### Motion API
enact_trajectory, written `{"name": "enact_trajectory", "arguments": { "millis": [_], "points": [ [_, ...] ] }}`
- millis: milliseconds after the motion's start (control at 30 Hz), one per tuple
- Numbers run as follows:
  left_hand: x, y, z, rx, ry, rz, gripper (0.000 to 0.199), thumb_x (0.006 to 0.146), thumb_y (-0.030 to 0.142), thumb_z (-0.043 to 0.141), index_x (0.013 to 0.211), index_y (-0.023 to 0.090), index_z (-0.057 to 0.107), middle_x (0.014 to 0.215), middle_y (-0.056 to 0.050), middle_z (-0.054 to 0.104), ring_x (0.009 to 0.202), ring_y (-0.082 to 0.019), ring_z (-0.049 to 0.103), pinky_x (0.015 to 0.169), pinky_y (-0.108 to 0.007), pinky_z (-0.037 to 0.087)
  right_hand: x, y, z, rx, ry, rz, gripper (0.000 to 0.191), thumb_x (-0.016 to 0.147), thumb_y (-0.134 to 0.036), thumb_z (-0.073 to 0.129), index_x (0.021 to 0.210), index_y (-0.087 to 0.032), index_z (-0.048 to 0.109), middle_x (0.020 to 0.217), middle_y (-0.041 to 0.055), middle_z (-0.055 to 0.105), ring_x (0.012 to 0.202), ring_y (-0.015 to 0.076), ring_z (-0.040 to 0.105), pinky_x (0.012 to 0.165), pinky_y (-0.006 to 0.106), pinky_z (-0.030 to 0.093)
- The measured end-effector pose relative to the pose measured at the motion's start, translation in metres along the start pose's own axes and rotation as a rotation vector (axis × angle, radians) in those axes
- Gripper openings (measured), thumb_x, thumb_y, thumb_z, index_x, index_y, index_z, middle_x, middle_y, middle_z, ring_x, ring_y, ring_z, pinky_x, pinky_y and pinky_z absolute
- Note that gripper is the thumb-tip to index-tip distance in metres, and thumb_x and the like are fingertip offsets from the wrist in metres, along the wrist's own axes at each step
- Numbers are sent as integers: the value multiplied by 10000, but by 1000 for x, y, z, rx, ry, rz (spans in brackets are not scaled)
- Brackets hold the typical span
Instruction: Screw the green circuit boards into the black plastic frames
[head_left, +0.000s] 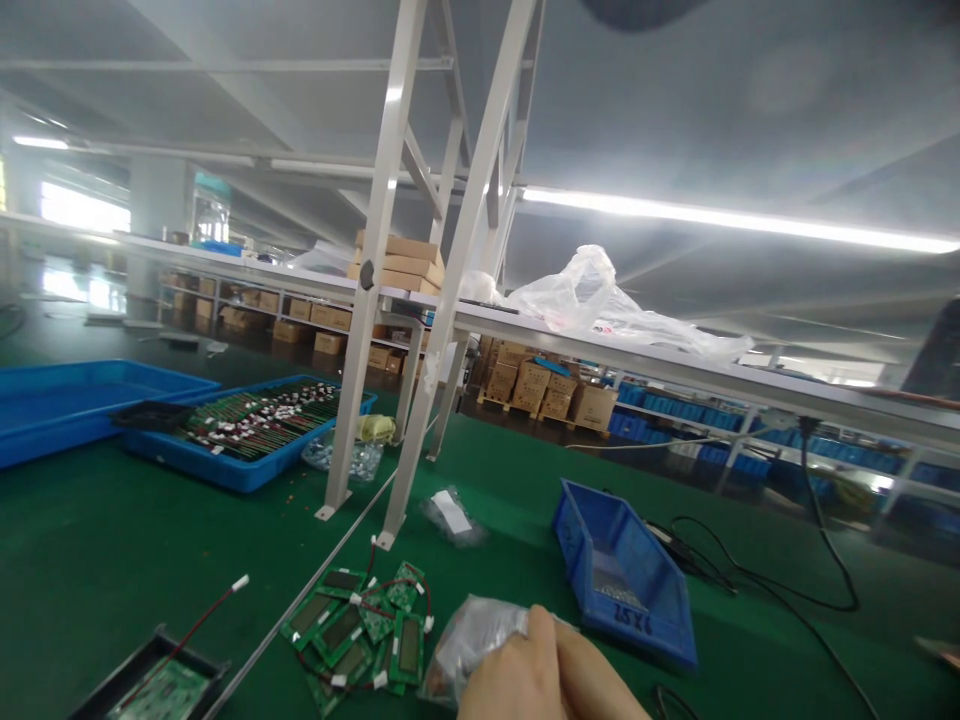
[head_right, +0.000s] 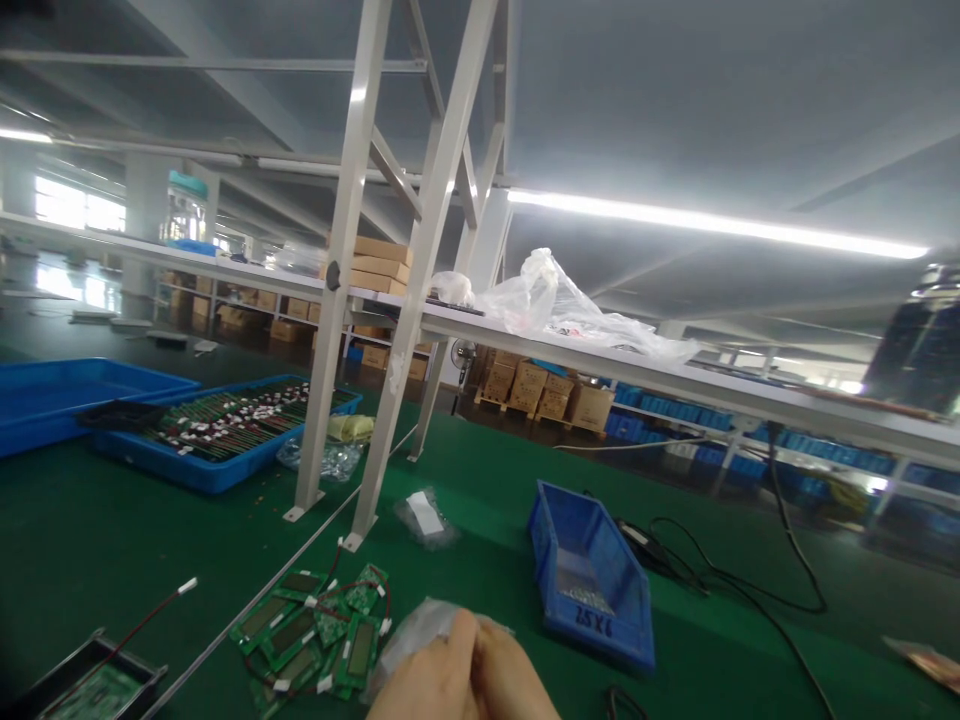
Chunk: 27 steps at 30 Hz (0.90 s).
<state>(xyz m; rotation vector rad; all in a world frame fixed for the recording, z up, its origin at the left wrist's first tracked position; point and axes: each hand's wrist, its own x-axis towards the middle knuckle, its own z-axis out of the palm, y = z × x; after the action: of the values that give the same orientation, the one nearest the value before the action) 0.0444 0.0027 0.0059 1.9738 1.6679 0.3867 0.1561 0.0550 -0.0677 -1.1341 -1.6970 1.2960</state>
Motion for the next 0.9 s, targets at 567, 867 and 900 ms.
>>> {"name": "enact_trajectory", "arguments": {
  "millis": [567, 867, 900],
  "points": [
    [-21, -28, -53, 82, 84, 132, 450, 767, -13, 376, 1140, 169, 547, 1063, -91, 637, 974, -240, 617, 867, -341, 489, -29, -46, -36, -787, 139, -699, 763, 593, -6, 462, 1306, -274, 489, 1343, 79, 507, 1270, 245, 456, 1022, 401, 435],
    [-27, -32, -56, 103, 98, 212, 283, 866, 152, 459, 1097, 201, 615, 1065, -85, 634, 1016, -252, 587, 909, -377, 464, -21, -35, -36, -470, 187, -487, 176, 846, -344, 603, 799, -213, 711, 743, 33, 696, 703, 171, 662, 676, 218, 537],
    [-29, -29, -58, 97, 84, 187, 295, 883, 183, 462, 1146, 202, 596, 1107, -93, 619, 1062, -260, 565, 939, -393, 448, -22, -36, -36, -455, 220, -501, 201, 852, -363, 601, 768, -217, 711, 736, 30, 692, 696, 166, 658, 658, 205, 528]
  ]
}}
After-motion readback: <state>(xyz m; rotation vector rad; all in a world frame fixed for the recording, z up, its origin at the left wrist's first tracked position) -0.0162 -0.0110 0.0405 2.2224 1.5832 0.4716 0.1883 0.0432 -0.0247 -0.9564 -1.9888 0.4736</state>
